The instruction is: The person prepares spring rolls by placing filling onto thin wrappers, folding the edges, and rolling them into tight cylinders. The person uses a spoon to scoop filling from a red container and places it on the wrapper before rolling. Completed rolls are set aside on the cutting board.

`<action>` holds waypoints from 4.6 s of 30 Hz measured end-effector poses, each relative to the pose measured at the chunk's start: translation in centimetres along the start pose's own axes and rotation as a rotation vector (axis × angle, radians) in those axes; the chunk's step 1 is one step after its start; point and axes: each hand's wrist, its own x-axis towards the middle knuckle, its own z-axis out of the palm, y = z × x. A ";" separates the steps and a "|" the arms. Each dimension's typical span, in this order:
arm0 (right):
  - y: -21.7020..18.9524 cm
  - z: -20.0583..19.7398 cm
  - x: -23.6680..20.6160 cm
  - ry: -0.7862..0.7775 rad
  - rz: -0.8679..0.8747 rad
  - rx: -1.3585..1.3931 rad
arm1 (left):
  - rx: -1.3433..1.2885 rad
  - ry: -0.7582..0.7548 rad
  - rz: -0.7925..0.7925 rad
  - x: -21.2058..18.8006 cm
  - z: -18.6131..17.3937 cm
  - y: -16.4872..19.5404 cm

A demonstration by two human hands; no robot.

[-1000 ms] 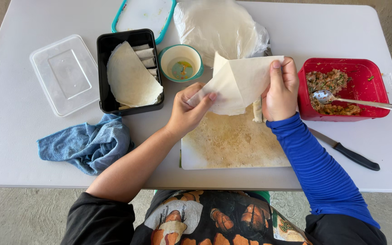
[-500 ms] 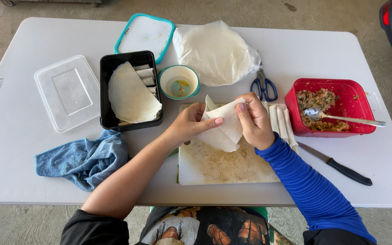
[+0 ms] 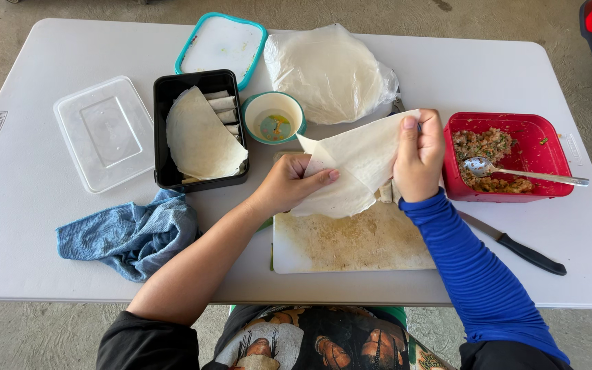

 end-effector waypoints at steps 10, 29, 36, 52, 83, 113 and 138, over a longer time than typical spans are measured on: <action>-1.9 0.5 -0.4 -0.198 0.334 0.410 | -0.040 -0.062 -0.059 0.0 0.3 0.1; 1.2 -1.5 2.0 -0.154 0.235 0.295 | 0.178 0.031 -0.019 0.0 -0.6 0.2; 1.3 -2.8 2.6 -0.194 0.229 0.436 | -0.080 -0.281 0.036 -0.1 -2.3 0.0; 0.5 0.9 -0.6 -0.174 0.312 0.273 | -0.067 0.100 0.035 0.5 -0.4 -0.2; 5.5 -10.0 5.4 0.409 0.201 0.338 | 0.027 -0.045 0.057 0.5 -2.3 0.0; -5.4 2.7 -2.1 -0.433 -0.321 -0.303 | -0.630 -0.086 0.090 0.5 -0.5 -2.7; -4.4 2.5 -2.0 -0.378 -0.427 -0.372 | -0.608 -0.045 0.137 0.9 -1.2 -2.5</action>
